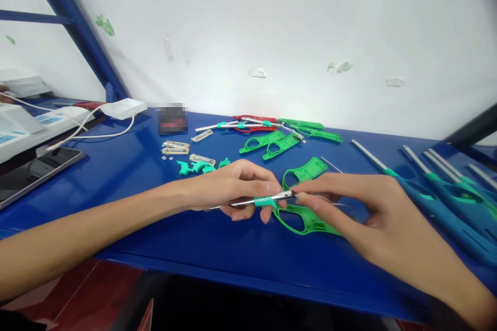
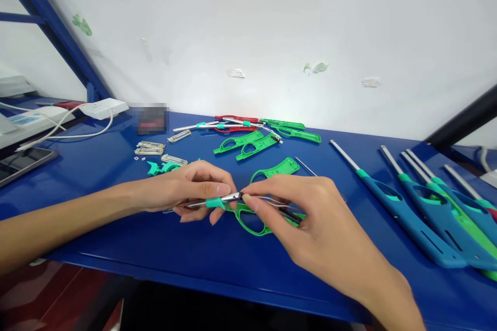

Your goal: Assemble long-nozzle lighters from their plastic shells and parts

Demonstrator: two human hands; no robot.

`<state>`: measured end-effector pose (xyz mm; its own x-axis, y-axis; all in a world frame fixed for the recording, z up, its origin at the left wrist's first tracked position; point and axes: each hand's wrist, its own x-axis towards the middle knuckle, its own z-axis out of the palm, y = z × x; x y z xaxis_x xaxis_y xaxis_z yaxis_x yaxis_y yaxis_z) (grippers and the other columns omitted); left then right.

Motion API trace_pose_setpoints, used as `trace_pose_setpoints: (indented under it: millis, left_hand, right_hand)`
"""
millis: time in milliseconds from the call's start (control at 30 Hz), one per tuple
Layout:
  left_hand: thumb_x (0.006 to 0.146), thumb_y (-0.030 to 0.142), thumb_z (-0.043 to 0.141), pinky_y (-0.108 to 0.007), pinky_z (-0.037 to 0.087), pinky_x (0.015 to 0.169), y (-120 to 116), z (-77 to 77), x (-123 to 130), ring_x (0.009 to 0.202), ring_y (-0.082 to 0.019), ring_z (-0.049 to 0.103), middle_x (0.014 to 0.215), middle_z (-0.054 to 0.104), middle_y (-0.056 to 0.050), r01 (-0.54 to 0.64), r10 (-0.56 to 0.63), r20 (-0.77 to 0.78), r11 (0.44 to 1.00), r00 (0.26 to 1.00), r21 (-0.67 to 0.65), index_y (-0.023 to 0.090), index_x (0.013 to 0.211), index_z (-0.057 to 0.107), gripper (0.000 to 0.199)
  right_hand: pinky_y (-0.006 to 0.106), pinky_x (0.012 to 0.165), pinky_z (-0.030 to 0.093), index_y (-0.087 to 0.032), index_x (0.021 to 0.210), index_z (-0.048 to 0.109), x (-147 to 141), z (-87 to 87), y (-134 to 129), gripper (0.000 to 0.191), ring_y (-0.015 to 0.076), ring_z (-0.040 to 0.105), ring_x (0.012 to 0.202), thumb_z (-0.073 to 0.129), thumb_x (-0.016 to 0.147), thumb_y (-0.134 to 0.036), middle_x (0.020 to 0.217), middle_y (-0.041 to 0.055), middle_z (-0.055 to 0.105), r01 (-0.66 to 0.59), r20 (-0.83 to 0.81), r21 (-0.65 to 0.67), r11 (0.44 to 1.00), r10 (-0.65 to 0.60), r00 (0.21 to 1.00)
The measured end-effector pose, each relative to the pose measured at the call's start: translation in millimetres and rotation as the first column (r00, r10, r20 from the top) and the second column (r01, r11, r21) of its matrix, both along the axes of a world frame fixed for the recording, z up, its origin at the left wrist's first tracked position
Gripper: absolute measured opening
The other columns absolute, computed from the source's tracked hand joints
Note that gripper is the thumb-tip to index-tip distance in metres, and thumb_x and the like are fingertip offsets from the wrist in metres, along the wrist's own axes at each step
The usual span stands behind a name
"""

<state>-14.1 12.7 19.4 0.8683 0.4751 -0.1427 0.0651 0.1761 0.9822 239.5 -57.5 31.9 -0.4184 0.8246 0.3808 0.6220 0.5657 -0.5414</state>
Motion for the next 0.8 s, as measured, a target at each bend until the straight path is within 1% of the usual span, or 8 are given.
trace_pose_setpoints:
  millis: [100, 200, 367, 500, 633, 800]
  left_hand:
    - [0.102, 0.046, 0.071, -0.015, 0.026, 0.035, -1.4, 0.4, 0.4, 0.046, -0.004, 0.051, 0.080, 0.070, -0.002, -0.004, 0.004, -0.016, 1.000, 1.000, -0.005, 0.012, 0.100, 0.070, 0.034]
    - [0.101, 0.047, 0.072, -0.015, 0.026, 0.035, -2.4, 1.0, 0.7, 0.046, -0.004, 0.051, 0.080, 0.070, -0.002, -0.008, 0.008, -0.027, 1.000, 1.000, -0.007, 0.012, 0.099, 0.070, 0.035]
    - [0.101, 0.047, 0.072, -0.014, 0.026, 0.036, -2.7, 2.0, 1.2, 0.046, -0.004, 0.051, 0.080, 0.070, -0.002, 0.000, 0.000, -0.023, 1.000, 1.000, -0.013, 0.012, 0.099, 0.070, 0.035]
    - [0.101, 0.045, 0.073, -0.014, 0.025, 0.036, -2.9, 2.6, 1.4, 0.046, -0.004, 0.049, 0.081, 0.070, -0.003, -0.006, 0.006, -0.012, 1.000, 1.000, -0.027, 0.012, 0.098, 0.070, 0.034]
    - [0.099, 0.044, 0.075, -0.014, 0.024, 0.037, -2.9, 2.4, 1.0, 0.049, -0.004, 0.044, 0.082, 0.071, -0.004, -0.027, 0.027, -0.004, 0.999, 1.000, -0.039, 0.012, 0.096, 0.071, 0.032]
    - [0.098, 0.045, 0.077, -0.013, 0.026, 0.037, -2.4, 1.1, 0.4, 0.051, -0.005, 0.042, 0.082, 0.071, -0.005, -0.047, 0.046, -0.011, 0.998, 0.999, -0.029, 0.012, 0.097, 0.072, 0.033]
  right_hand:
    - [0.021, 0.063, 0.059, -0.034, 0.101, 0.081, -0.3, 0.0, 0.0, 0.019, 0.0139, 0.077, 0.080, 0.063, 0.104, -0.038, 0.096, -0.0064, 0.083, -0.009, 0.010, 0.022, 1.000, 0.009, 1.000]
    - [0.022, 0.067, 0.058, -0.033, 0.100, 0.081, 0.6, 0.0, 0.8, 0.019, 0.0130, 0.076, 0.078, 0.063, 0.105, -0.035, 0.094, -0.0064, 0.082, -0.035, 0.024, 0.054, 0.998, 0.034, 0.999]
    - [0.022, 0.067, 0.059, -0.033, 0.102, 0.082, 1.4, 0.4, 2.8, 0.019, 0.0134, 0.077, 0.078, 0.064, 0.104, -0.034, 0.095, -0.0055, 0.083, -0.063, 0.008, 0.040, 0.997, 0.063, 0.998]
    - [0.022, 0.065, 0.059, -0.033, 0.100, 0.082, 0.2, 0.2, 3.4, 0.019, 0.0134, 0.077, 0.076, 0.063, 0.104, -0.034, 0.093, -0.0056, 0.083, -0.056, 0.008, 0.073, 0.996, 0.056, 0.998]
    - [0.025, 0.064, 0.059, -0.030, 0.099, 0.082, -0.3, -1.2, 3.2, 0.021, 0.0156, 0.077, 0.074, 0.062, 0.105, -0.033, 0.091, -0.0020, 0.083, -0.055, 0.005, 0.105, 0.993, 0.054, 0.999]
    - [0.025, 0.065, 0.059, -0.028, 0.099, 0.082, -0.3, -3.8, 3.6, 0.022, 0.0149, 0.076, 0.075, 0.061, 0.106, -0.031, 0.091, -0.0018, 0.082, -0.052, 0.025, 0.128, 0.990, 0.049, 0.998]
